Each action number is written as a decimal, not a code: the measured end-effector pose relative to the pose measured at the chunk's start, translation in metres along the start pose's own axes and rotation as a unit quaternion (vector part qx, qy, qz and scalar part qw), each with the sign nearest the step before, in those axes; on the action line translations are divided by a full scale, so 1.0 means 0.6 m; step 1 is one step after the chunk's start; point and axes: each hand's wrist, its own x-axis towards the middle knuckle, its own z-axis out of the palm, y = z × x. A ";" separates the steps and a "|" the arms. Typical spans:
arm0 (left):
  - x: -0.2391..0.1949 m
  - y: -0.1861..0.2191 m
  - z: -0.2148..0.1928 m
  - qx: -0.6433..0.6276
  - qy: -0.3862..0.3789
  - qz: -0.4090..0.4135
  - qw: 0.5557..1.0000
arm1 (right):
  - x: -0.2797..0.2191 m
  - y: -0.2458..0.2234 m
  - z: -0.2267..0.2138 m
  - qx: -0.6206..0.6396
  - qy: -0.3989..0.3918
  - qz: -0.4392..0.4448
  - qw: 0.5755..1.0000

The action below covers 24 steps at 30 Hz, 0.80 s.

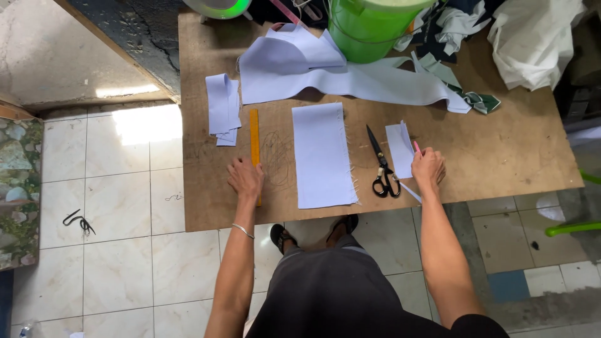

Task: The person measures and marks a piece of light blue fabric using a ruler and a pink marker, then cuts it into strips and shapes with scissors. After cutting, the person folds a large white cloth on the table.

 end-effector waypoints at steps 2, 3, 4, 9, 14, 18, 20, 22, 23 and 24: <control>-0.020 0.024 0.045 0.042 0.045 0.091 0.994 | -0.007 -0.019 -0.010 -0.018 0.051 -0.053 0.997; -0.030 0.035 0.068 0.083 0.087 0.183 0.976 | -0.013 -0.026 -0.015 -0.036 0.104 -0.104 0.989; -0.038 0.046 0.106 0.083 0.087 0.181 0.976 | -0.044 -0.040 -0.016 -0.036 0.103 -0.105 0.988; -0.078 0.089 0.240 0.027 0.114 0.406 0.907 | -0.167 -0.087 -0.009 0.000 -0.127 -0.141 0.982; -0.072 0.082 0.277 0.051 0.144 0.413 0.898 | -0.159 -0.096 -0.032 0.091 -0.122 -0.170 0.974; -0.064 0.072 0.276 0.053 0.156 0.431 0.887 | -0.184 -0.067 -0.052 0.287 -0.268 -0.030 0.919; -0.059 0.064 0.278 0.056 0.153 0.440 0.883 | -0.256 -0.066 -0.072 0.331 -0.289 0.017 0.898; -0.061 0.052 0.281 0.059 0.152 0.451 0.878 | -0.330 -0.049 -0.076 0.376 -0.306 0.062 0.873; -0.063 0.047 0.279 0.062 0.149 0.451 0.878 | -0.367 -0.034 -0.071 0.420 -0.321 0.089 0.844; -0.064 0.048 0.279 0.063 0.146 0.452 0.878 | -0.399 -0.018 -0.069 0.463 -0.334 0.114 0.813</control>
